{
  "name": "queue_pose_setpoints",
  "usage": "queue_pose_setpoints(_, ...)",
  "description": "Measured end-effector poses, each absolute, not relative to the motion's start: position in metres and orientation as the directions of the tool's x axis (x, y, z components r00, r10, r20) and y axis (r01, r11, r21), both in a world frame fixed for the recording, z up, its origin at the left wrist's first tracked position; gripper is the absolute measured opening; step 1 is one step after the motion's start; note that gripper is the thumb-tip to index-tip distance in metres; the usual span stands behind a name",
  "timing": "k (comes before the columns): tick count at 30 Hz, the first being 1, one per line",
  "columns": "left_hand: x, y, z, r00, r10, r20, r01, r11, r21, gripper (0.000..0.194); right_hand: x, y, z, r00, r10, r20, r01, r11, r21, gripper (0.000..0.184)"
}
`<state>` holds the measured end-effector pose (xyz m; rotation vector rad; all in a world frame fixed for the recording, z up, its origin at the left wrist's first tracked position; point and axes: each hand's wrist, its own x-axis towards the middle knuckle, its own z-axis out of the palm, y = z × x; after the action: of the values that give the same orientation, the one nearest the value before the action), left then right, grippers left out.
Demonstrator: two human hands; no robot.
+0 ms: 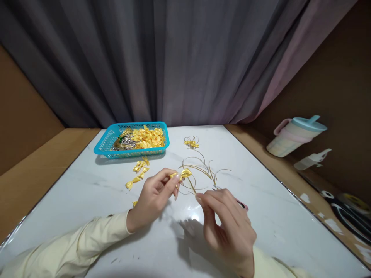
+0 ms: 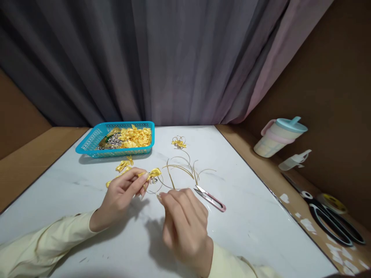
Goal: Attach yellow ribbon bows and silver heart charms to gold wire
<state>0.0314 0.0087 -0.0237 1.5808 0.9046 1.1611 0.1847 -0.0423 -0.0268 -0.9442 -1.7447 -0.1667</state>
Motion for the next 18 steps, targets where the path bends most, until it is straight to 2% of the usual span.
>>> queue_pose_setpoints(3, 0.0313, 0.0091, -0.0242, 0.253, 0.925, 0.282, 0.007, -0.294, 0.956, 0.017, 0.1885, -0.0424, -0.0304, -0.269, 0.421, 0.866, 0.761, 0.645, -0.077, 0.027)
queue_pose_setpoints(5, 0.0311, 0.009, -0.0244, 0.229, 0.925, 0.304, 0.0, -0.312, 0.95, 0.016, 0.1894, -0.041, -0.0317, -0.325, 0.444, 0.835, 0.758, 0.65, -0.05, 0.025)
queue_pose_setpoints(6, 0.0308, 0.0087, -0.0246, 0.218, 0.924, 0.315, 0.002, -0.323, 0.946, 0.015, 0.1892, -0.0399, -0.032, -0.316, 0.489, 0.813, 0.749, 0.655, -0.103, 0.024)
queue_pose_setpoints(8, 0.0301, 0.0079, -0.0251, 0.204, 0.918, 0.341, 0.012, -0.35, 0.937, 0.014, 0.1882, -0.0372, -0.0312, -0.231, 0.619, 0.751, 0.715, 0.631, -0.301, 0.02)
queue_pose_setpoints(11, 0.0286, 0.0066, -0.0264, 0.212, 0.899, 0.384, 0.03, -0.398, 0.917, 0.013, 0.1866, -0.0347, -0.0272, -0.079, 0.769, 0.634, 0.649, 0.522, -0.553, 0.016)
queue_pose_setpoints(14, 0.0281, 0.0063, -0.0276, 0.207, 0.891, 0.404, 0.034, -0.419, 0.907, 0.013, 0.1861, -0.0355, -0.0242, 0.026, 0.808, 0.589, 0.595, 0.461, -0.658, 0.017)
queue_pose_setpoints(18, 0.0292, 0.0076, -0.0279, 0.191, 0.907, 0.375, 0.03, -0.388, 0.921, 0.013, 0.1867, -0.0391, -0.0262, 0.097, 0.745, 0.659, 0.517, 0.528, -0.673, 0.014)
